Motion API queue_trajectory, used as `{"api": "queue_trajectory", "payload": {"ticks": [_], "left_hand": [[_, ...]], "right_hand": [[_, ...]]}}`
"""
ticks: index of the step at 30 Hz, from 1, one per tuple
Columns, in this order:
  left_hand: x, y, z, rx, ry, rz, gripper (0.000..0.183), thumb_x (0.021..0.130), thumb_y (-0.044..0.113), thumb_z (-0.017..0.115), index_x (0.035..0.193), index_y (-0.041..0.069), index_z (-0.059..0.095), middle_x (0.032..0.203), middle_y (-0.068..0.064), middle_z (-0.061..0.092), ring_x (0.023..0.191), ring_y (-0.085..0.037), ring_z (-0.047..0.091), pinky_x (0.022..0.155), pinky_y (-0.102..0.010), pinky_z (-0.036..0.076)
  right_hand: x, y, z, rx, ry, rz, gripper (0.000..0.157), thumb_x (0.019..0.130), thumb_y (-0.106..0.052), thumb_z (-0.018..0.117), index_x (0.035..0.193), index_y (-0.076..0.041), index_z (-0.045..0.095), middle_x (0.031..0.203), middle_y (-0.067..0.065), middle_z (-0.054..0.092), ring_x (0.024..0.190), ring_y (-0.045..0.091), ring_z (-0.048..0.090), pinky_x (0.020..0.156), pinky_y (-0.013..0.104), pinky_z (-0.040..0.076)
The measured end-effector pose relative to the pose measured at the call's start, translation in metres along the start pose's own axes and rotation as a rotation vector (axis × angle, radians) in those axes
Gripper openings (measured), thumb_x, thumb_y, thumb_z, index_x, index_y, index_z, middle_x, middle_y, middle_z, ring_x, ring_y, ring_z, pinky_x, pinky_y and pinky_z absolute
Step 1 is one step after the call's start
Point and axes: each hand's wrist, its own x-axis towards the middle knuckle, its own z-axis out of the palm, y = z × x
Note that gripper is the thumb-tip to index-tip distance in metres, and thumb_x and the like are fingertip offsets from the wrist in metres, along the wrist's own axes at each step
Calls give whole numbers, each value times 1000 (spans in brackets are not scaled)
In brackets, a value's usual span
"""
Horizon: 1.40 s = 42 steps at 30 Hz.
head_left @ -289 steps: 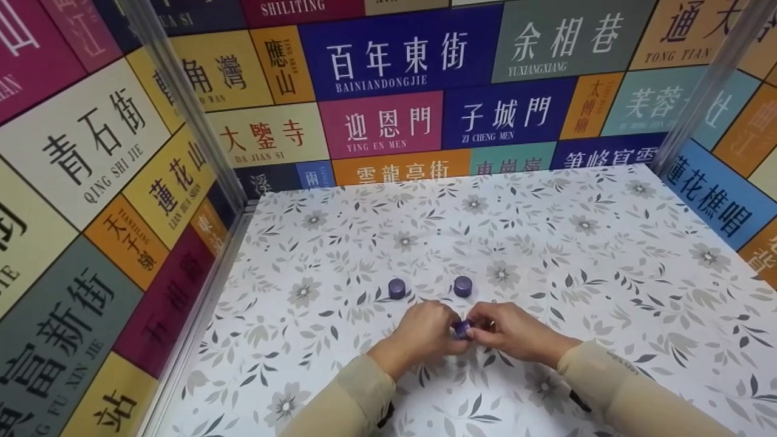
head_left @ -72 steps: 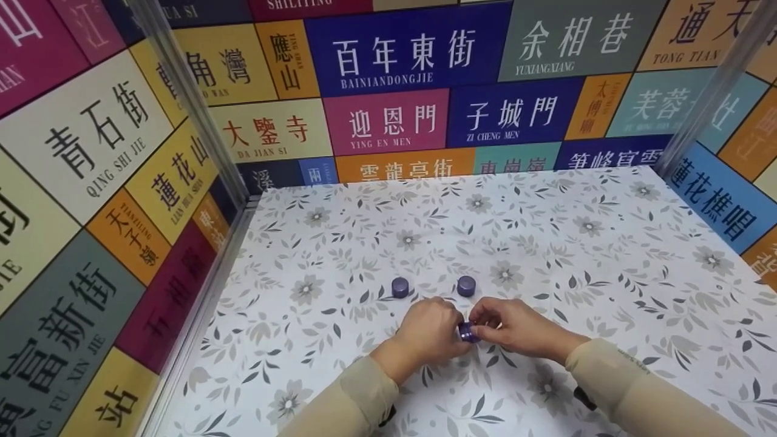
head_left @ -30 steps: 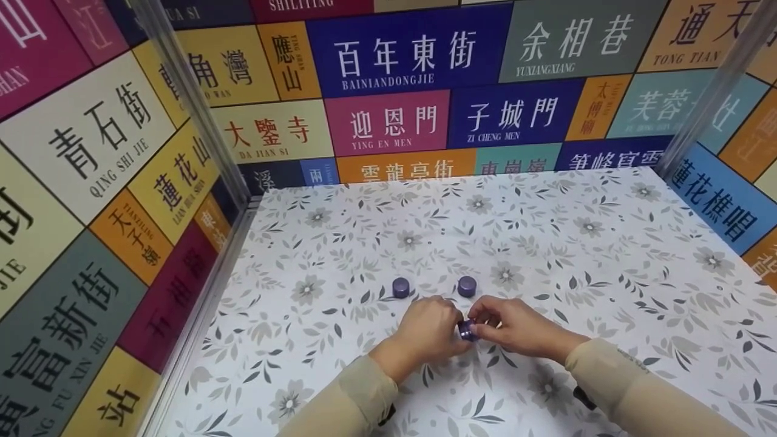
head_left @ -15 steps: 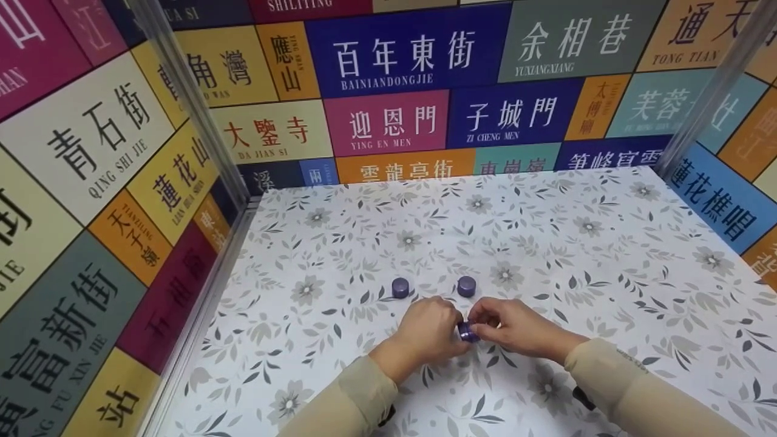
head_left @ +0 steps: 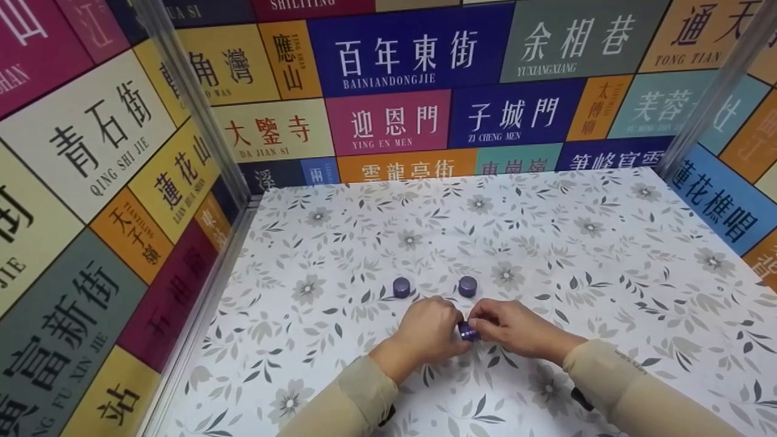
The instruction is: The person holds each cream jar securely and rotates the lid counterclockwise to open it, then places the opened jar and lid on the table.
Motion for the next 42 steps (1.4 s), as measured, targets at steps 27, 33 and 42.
{"api": "queue_trajectory", "payload": {"ticks": [27, 33, 42], "left_hand": [[1, -1, -4, -21, -48, -19, 36, 75, 52, 77, 62, 21, 62, 61, 8, 49, 58, -14, 51, 57, -31, 45], [1, -1, -3, -10, -15, -2, 40, 74, 53, 77, 60, 21, 59, 60, 8, 50, 57, -15, 52, 55, -31, 45], [2, -1, -3, -6, -22, -5, 42, 74, 54, 77, 58, 21, 57, 60, 8, 49, 57, -15, 51, 53, -31, 43]], "right_hand": [[1, 1, -1, 1, -11, -15, 8, 98, -27, 63, 101, -20, 66, 90, -13, 69, 80, 8, 65, 73, 29, 52], [1, 1, -1, 40, -16, -60, 11, 96, -21, 67, 103, -14, 66, 89, -9, 70, 79, 11, 67, 71, 28, 53], [1, 1, -4, 5, -16, -63, 16, 95, -24, 68, 106, -14, 64, 91, -9, 70, 82, 12, 67, 72, 30, 53]]}}
